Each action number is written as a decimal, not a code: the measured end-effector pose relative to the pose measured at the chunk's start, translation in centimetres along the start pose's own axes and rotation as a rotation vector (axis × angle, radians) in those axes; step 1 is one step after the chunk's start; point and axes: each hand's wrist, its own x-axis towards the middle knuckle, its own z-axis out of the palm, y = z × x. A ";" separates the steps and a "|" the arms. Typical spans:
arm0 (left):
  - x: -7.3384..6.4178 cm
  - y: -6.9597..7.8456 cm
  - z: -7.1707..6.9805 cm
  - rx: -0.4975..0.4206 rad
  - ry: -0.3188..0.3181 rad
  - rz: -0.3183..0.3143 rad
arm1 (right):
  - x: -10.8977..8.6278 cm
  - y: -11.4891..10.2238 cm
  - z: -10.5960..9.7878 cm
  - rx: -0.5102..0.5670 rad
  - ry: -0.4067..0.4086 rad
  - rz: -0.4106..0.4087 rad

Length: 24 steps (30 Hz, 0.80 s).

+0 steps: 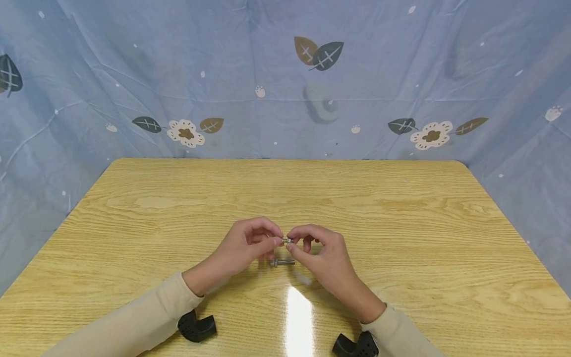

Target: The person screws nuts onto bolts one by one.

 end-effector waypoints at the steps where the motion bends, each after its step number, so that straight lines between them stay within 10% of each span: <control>1: 0.0 0.0 0.0 0.007 0.003 0.010 | 0.0 0.0 0.0 0.000 0.001 -0.002; 10: -0.2 -0.2 -0.2 0.029 -0.017 0.071 | -0.1 0.1 0.1 0.005 -0.003 -0.005; 24: 0.1 -0.3 0.0 -0.050 -0.022 -0.021 | -0.1 0.1 0.0 -0.023 -0.003 -0.004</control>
